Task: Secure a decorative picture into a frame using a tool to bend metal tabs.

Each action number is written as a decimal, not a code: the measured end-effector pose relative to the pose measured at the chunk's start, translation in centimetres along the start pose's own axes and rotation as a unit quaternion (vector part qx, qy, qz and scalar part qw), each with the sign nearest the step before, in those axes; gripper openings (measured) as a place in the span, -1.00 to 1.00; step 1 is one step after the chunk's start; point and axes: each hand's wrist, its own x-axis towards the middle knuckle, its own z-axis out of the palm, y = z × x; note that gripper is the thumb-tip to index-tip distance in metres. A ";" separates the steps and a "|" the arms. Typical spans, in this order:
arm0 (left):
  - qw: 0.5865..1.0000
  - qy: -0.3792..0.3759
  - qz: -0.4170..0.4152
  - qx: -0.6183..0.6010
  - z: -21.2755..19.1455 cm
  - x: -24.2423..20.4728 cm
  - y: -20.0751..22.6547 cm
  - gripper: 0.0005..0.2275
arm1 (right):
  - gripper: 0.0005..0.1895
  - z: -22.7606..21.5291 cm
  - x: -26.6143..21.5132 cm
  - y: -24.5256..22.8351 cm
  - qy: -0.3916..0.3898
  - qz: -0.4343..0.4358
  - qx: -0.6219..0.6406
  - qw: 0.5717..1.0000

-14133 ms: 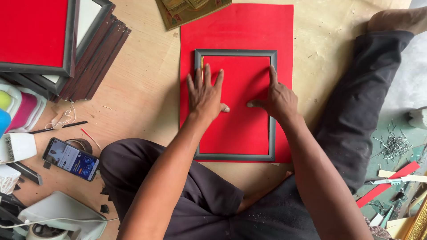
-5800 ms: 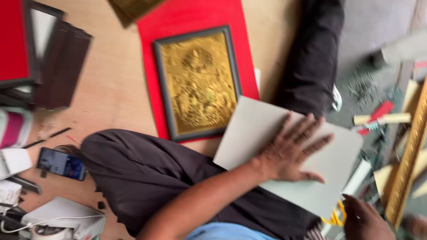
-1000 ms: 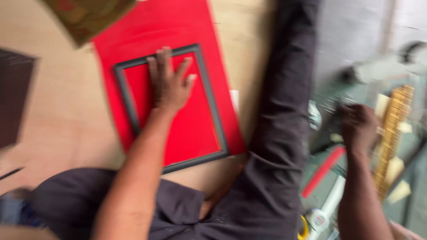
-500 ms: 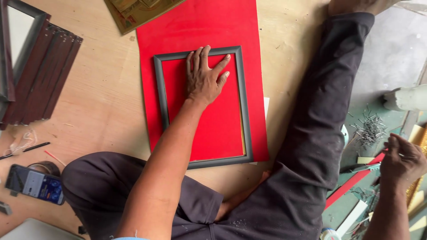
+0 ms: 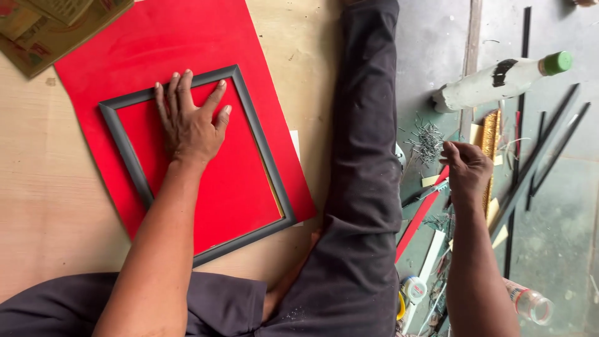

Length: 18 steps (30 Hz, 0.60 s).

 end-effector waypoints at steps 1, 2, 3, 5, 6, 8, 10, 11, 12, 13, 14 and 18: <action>1.000 -0.010 -0.005 0.000 -0.2 0.0 0.0 -0.63 | -0.85 0.1 -0.1 0.2 0.000 -0.003 -0.024 1.000; 1.000 -0.019 -0.011 0.000 -0.3 -0.1 0.0 -0.63 | -0.85 0.1 -0.1 0.3 0.000 -0.007 -0.048 0.999; 1.000 -0.022 -0.011 0.003 -0.2 -0.1 -0.1 -0.63 | -0.85 0.0 -0.2 0.0 -0.001 -0.004 -0.046 0.999; 1.000 -0.018 -0.010 -0.002 0.2 0.0 -0.3 -0.62 | -0.87 -0.3 -0.3 -0.8 0.022 0.007 -0.087 0.996; 1.000 -0.019 -0.010 0.000 0.3 -0.1 -0.3 -0.62 | -0.87 -0.2 -0.4 -1.3 0.021 0.008 -0.086 0.996; 1.000 -0.001 0.005 0.014 0.5 -0.1 -0.5 -0.64 | -0.88 0.4 -0.2 -2.5 0.015 0.004 -0.019 1.000; 1.000 0.015 0.011 0.012 0.8 0.2 -0.3 -0.63 | -0.85 1.5 -0.3 -5.2 -0.001 -0.005 -0.029 1.000; 0.999 0.031 0.016 0.016 0.5 0.0 -0.8 -0.61 | -0.81 2.9 -0.4 -6.6 -0.021 -0.014 -0.035 0.999; 0.999 0.030 0.009 0.025 0.4 -0.1 -0.1 -0.61 | -0.81 4.1 -0.7 -8.1 -0.030 -0.013 -0.028 0.999; 0.998 0.057 0.022 0.020 -0.2 0.0 -0.1 -0.57 | -0.81 6.3 -0.6 -9.6 -0.047 -0.036 0.023 0.998; 0.996 0.083 0.036 0.015 -0.7 0.1 -0.1 -0.53 | -0.80 8.3 -0.7 -11.1 -0.063 -0.059 0.074 0.994; 0.993 0.117 -0.019 -0.019 -0.1 2.0 -0.5 -0.34 | -0.89 17.6 -1.3 -14.3 -0.181 -0.146 0.088 0.969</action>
